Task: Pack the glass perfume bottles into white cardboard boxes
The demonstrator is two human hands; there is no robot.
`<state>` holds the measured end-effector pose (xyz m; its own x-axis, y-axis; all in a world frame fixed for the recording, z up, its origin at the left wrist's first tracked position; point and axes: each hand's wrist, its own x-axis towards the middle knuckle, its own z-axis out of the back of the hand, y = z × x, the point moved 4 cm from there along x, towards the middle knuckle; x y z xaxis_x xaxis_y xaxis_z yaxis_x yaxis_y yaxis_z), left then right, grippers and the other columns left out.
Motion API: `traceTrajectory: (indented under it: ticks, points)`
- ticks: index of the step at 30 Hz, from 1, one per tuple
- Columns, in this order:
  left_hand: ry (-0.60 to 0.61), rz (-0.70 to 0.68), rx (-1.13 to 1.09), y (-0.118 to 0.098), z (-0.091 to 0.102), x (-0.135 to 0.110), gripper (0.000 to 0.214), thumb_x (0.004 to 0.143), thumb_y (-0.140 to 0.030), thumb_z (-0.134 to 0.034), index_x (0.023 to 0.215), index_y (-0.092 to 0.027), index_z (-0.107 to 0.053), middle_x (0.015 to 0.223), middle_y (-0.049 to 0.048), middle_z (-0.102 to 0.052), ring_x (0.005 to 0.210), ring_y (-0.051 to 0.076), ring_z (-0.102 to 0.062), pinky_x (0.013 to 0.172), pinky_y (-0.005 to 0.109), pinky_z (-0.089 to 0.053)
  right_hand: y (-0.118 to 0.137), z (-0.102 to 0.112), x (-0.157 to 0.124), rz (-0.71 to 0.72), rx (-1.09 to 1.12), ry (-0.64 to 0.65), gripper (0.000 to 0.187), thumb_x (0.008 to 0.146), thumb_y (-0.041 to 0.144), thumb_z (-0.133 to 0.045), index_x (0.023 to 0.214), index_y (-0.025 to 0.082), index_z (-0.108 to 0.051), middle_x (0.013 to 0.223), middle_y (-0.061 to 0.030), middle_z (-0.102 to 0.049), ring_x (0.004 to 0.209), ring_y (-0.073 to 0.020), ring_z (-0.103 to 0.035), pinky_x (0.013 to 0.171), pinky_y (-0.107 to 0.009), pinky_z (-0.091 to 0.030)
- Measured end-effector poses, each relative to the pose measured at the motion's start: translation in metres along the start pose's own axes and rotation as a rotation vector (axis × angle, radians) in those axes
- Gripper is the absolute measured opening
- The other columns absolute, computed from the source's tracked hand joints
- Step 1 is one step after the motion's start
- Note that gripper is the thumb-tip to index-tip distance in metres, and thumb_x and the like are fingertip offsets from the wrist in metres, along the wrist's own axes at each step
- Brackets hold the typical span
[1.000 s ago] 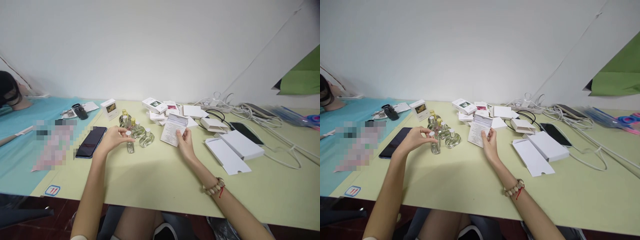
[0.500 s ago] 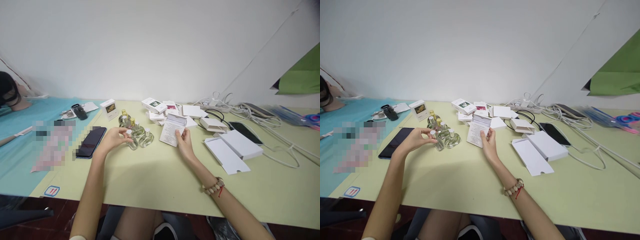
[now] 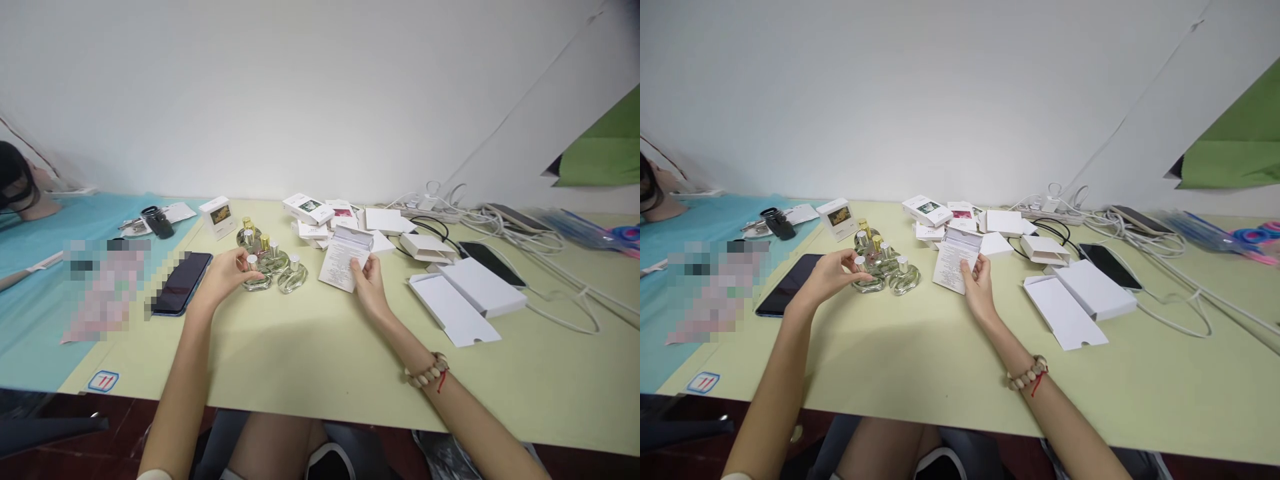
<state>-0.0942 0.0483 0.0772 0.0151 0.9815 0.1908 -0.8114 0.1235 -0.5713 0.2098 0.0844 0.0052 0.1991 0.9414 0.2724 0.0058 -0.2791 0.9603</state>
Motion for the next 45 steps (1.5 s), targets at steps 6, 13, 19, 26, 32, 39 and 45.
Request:
traceTrajectory:
  ticks: [6,13,19,26,32,39,45]
  points:
    - [0.097,-0.086,-0.307,0.003,-0.008,0.002,0.031,0.066,-0.038,-0.064,0.091,-0.020,-0.058,0.097,0.0047,-0.056,0.090,0.020,-0.058,0.050,0.024,-0.049,-0.002,-0.001,0.000,0.002,-0.002,0.012,0.045,0.076,0.051,-0.055,0.110,0.026,-0.041,0.113,-0.0061,-0.057,0.101,-0.0185,-0.056,0.090,-0.040,-0.046]
    - [0.029,-0.116,-0.192,0.001,-0.005,0.001,0.031,0.067,-0.036,-0.063,0.091,-0.019,-0.060,0.096,0.0050,-0.056,0.079,0.017,-0.060,0.055,0.025,-0.051,-0.002,-0.001,0.000,0.000,0.000,0.012,0.044,0.076,0.050,-0.056,0.110,0.025,-0.041,0.115,-0.0063,-0.057,0.103,-0.0185,-0.056,0.092,-0.040,-0.045]
    - [0.042,-0.133,-0.138,0.002,-0.008,0.002,0.032,0.065,-0.029,-0.063,0.095,-0.019,-0.059,0.097,0.0043,-0.057,0.080,0.017,-0.060,0.057,0.024,-0.048,0.000,-0.002,-0.001,0.000,0.013,0.020,0.044,0.075,0.051,-0.056,0.109,0.026,-0.042,0.114,-0.0062,-0.058,0.105,-0.0193,-0.055,0.089,-0.039,-0.047]
    - [-0.009,-0.186,-0.138,-0.013,-0.014,0.005,0.033,0.064,-0.035,-0.067,0.091,-0.019,-0.059,0.091,0.0041,-0.056,0.070,0.015,-0.058,0.058,0.026,-0.048,0.001,-0.003,-0.002,-0.003,-0.005,0.035,0.044,0.076,0.051,-0.055,0.109,0.026,-0.042,0.116,-0.0061,-0.057,0.102,-0.0185,-0.056,0.085,-0.037,-0.049]
    - [-0.127,-0.261,-0.143,-0.023,-0.030,0.007,0.034,0.066,-0.032,-0.069,0.095,-0.019,-0.058,0.087,0.0022,-0.054,0.069,0.013,-0.056,0.067,0.027,-0.048,0.001,-0.004,-0.002,-0.024,0.010,0.043,0.045,0.075,0.050,-0.057,0.109,0.026,-0.042,0.116,-0.0062,-0.057,0.102,-0.0191,-0.057,0.085,-0.038,-0.050]
    - [-0.471,-0.089,-0.061,-0.024,-0.004,-0.002,0.028,0.081,-0.042,-0.049,0.099,-0.022,-0.057,0.093,0.0032,-0.054,0.076,0.013,-0.055,0.060,0.021,-0.043,0.003,-0.004,-0.002,-0.010,0.016,0.045,0.045,0.073,0.050,-0.059,0.108,0.026,-0.043,0.116,-0.0065,-0.057,0.104,-0.0197,-0.056,0.088,-0.039,-0.048]
    - [-0.407,0.128,0.151,0.017,-0.012,0.007,0.034,0.078,-0.025,-0.053,0.112,-0.022,-0.051,0.101,0.0098,-0.055,0.092,0.024,-0.055,0.074,0.034,-0.044,0.002,-0.004,-0.002,-0.007,0.007,0.049,0.043,0.075,0.049,-0.058,0.108,0.026,-0.043,0.114,-0.0061,-0.058,0.100,-0.0187,-0.057,0.086,-0.038,-0.049]
